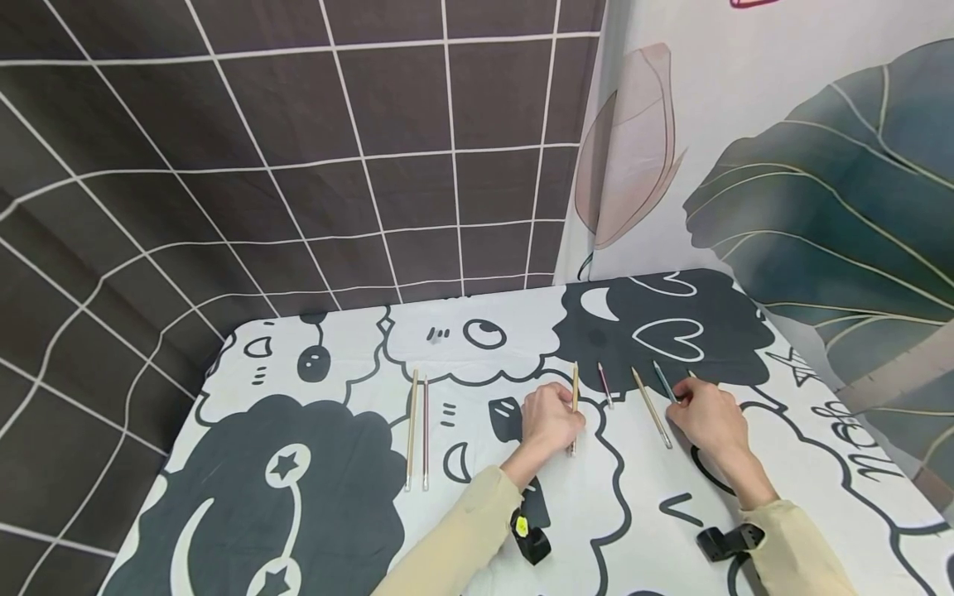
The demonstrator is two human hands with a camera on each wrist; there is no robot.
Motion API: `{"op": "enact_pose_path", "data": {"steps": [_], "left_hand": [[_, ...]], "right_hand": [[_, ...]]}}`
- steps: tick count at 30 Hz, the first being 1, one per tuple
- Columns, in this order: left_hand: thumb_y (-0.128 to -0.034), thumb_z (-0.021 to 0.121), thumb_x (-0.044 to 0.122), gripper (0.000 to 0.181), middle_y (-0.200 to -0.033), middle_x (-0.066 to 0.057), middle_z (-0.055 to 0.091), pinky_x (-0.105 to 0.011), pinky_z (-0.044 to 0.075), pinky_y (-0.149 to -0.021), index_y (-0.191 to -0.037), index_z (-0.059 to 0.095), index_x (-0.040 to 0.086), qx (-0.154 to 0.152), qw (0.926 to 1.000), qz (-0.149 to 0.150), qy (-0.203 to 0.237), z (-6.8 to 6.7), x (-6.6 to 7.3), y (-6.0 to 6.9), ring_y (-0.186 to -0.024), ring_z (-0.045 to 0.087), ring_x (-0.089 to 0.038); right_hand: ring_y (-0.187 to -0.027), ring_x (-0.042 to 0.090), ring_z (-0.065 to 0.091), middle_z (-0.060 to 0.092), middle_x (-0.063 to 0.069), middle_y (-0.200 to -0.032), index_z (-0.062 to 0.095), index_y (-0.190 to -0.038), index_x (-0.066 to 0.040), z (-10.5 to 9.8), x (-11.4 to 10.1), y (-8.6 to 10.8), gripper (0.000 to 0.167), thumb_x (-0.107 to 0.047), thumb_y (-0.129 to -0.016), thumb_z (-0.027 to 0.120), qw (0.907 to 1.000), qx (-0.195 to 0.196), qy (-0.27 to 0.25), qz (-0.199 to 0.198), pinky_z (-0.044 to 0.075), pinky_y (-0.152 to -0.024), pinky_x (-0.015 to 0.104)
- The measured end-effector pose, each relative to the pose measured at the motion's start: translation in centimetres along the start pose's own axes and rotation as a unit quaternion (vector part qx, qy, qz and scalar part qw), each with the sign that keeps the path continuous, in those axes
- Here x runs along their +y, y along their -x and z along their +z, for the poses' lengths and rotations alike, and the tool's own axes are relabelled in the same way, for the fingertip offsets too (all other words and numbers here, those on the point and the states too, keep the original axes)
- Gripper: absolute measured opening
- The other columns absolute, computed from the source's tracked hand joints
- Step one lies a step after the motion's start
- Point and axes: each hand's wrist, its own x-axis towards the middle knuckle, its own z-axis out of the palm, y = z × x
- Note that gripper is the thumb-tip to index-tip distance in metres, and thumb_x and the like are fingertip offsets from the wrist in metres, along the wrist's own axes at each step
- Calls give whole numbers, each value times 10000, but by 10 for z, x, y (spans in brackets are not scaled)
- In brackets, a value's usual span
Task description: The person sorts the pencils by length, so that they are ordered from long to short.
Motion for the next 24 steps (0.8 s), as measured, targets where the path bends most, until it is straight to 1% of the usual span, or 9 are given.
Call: {"op": "enact_pose_path", "data": {"steps": [9, 16, 24], "left_hand": [[-657, 721, -26, 199, -611, 68, 637, -283, 457, -630, -821, 697, 84, -34, 9997, -82, 216, -1, -2, 1, -676, 601, -145], [-654, 720, -15, 191, -613, 78, 632, -280, 455, -623, -809, 692, 92, 10, 9997, -85, 225, -1, -3, 1, -662, 595, -137], [-668, 718, -25, 198, -612, 76, 636, -276, 454, -612, -825, 690, 92, -70, 9994, -153, 314, -3, -4, 2, -637, 585, -113]], "right_hand": [[-600, 254, 531, 605, 109, -718, 624, -987, 92, -1, 3, -1, 252, -29, -767, 608, 9999, 27, -105, 109, 363, -489, 362], [-602, 249, 534, 600, 114, -723, 613, -1000, 109, -3, 4, 2, 256, -24, -781, 618, 9995, 42, -288, 142, 365, -488, 347], [-595, 250, 537, 592, 115, -711, 605, -992, 113, -5, 4, 4, 249, -16, -779, 618, 9990, 132, -402, 149, 370, -484, 345]]}}
